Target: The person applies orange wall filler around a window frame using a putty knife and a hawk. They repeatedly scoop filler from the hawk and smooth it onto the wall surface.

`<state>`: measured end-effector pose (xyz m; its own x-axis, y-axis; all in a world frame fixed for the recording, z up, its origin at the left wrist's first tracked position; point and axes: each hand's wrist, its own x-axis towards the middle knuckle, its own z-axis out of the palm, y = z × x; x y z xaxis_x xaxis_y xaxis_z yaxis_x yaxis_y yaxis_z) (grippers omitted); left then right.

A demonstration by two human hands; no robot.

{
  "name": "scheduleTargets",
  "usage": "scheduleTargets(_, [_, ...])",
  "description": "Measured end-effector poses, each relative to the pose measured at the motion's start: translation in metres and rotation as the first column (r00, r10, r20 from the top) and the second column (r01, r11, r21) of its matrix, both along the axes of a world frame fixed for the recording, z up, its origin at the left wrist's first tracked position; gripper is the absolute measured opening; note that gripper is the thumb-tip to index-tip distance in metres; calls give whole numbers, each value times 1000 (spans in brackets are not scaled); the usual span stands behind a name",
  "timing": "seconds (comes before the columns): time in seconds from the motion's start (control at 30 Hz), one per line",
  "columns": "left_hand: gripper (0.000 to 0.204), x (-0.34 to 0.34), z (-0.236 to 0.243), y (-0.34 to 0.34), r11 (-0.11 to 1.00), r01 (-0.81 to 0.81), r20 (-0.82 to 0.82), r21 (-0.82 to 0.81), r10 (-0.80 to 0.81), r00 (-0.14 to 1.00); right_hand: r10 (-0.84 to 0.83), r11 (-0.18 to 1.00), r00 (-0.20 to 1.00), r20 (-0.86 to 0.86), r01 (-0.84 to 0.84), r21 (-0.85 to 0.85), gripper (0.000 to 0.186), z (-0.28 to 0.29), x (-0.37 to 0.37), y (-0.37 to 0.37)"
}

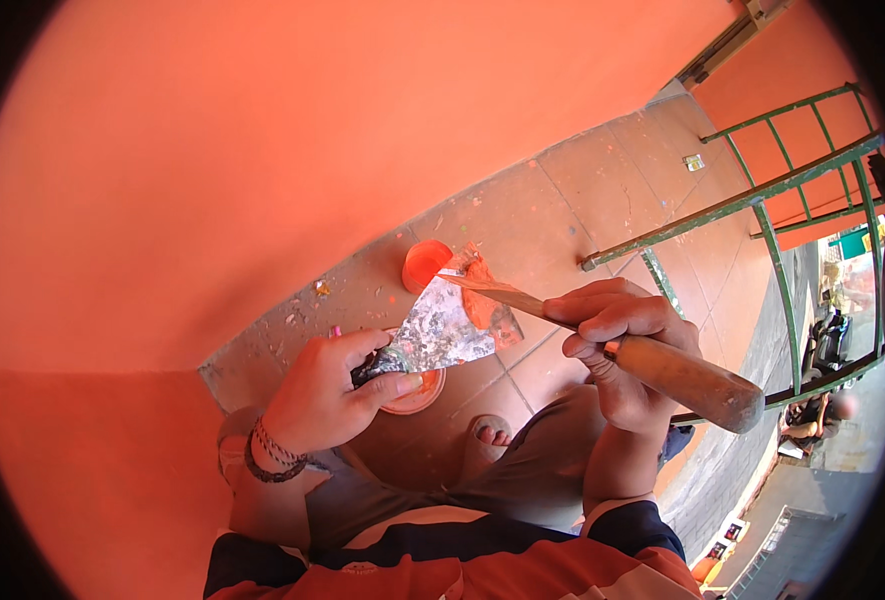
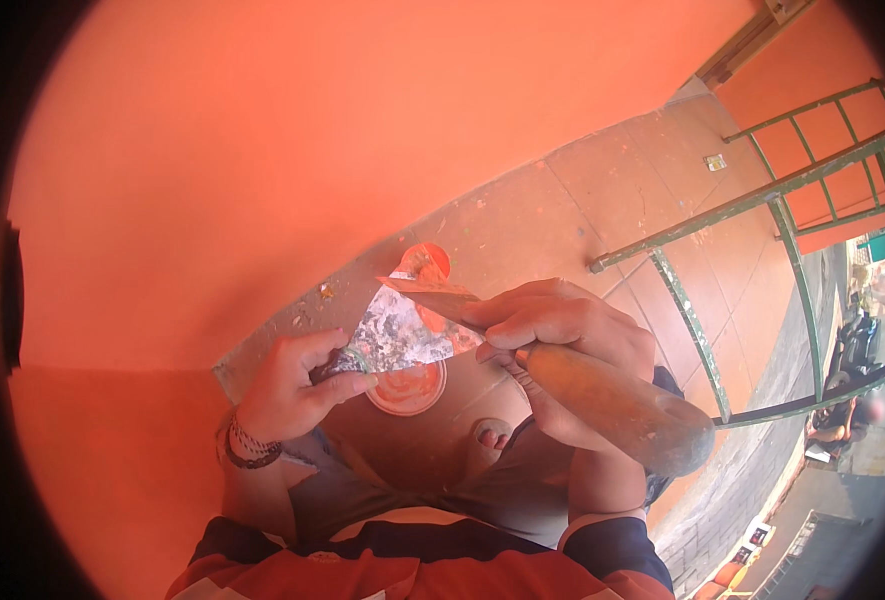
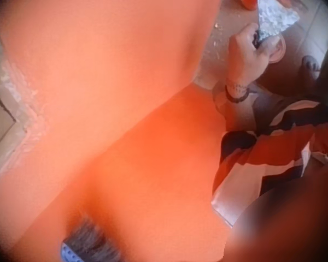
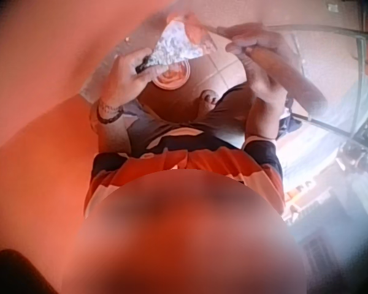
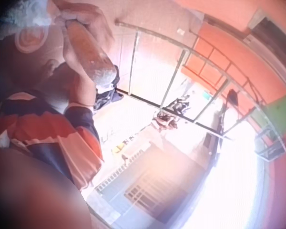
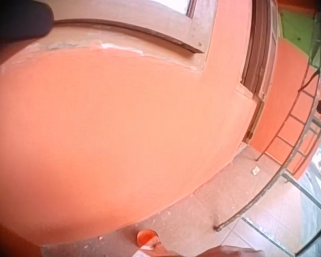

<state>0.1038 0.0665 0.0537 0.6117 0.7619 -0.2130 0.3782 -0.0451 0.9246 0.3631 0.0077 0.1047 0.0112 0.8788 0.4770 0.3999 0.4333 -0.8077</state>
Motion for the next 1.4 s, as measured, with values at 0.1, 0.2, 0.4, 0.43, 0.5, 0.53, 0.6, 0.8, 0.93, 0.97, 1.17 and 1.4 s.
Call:
scheduleTargets(0.1, [26, -2, -2, 0, 998, -23, 2, -52, 23, 1000, -7, 1000, 1000, -12, 7, -17, 22, -1, -2, 1])
scheduleTargets(0.2, [25, -2, -2, 1, 995, -56, 34, -84, 59, 998, -98, 995, 991, -89, 95, -31, 22, -4, -5, 4])
scheduleTargets(0.4, [24, -4, 4, 2, 992, -66, -55, -111, 60, 997, -46, 997, 998, -48, 42, -72, 21, -5, -11, 8])
scheduleTargets(0.43, [24, -4, 4, 1, 989, -78, 4, -124, 79, 997, -32, 997, 998, -46, 28, -67, 20, -4, -11, 8])
scheduleTargets(0.5, [25, -4, 1, -1, 983, -102, 3, -151, 103, 995, -6, 998, 999, -42, 4, -56, 20, -6, -13, 8])
scheduleTargets(0.53, [25, -5, 0, -1, 981, -108, 13, -163, 111, 994, -15, 997, 998, -64, 10, -72, 19, -7, -14, 6])
scheduleTargets(0.6, [25, -6, -3, -2, 985, -95, 28, -146, 101, 995, -52, 994, 994, -101, 41, -103, 19, -9, -14, 4])
scheduleTargets(0.8, [14, 6, -5, -2, 948, -108, 60, -299, 132, 989, 26, 991, 1000, -15, -24, 133, 7, -12, 3, 10])
scheduleTargets(0.93, [24, 9, -7, -2, 953, -112, 22, -282, 123, 992, 26, 986, 995, -100, -9, 167, 7, -12, -2, 14])
scheduleTargets(0.97, [21, 8, -8, -1, 952, -98, 7, -289, 104, 995, 31, 986, 992, -125, -10, 164, 7, -14, -3, 15])
scheduleTargets(1.17, [14, 4, -8, -5, 950, -100, 13, -297, 109, 994, 31, 981, 992, -121, -6, 195, 9, -22, -4, 18])
scheduleTargets(1.4, [13, 9, -2, -4, 950, -85, -13, -300, 85, 996, 25, 975, 990, -139, 7, 223, 13, -23, -5, 22])
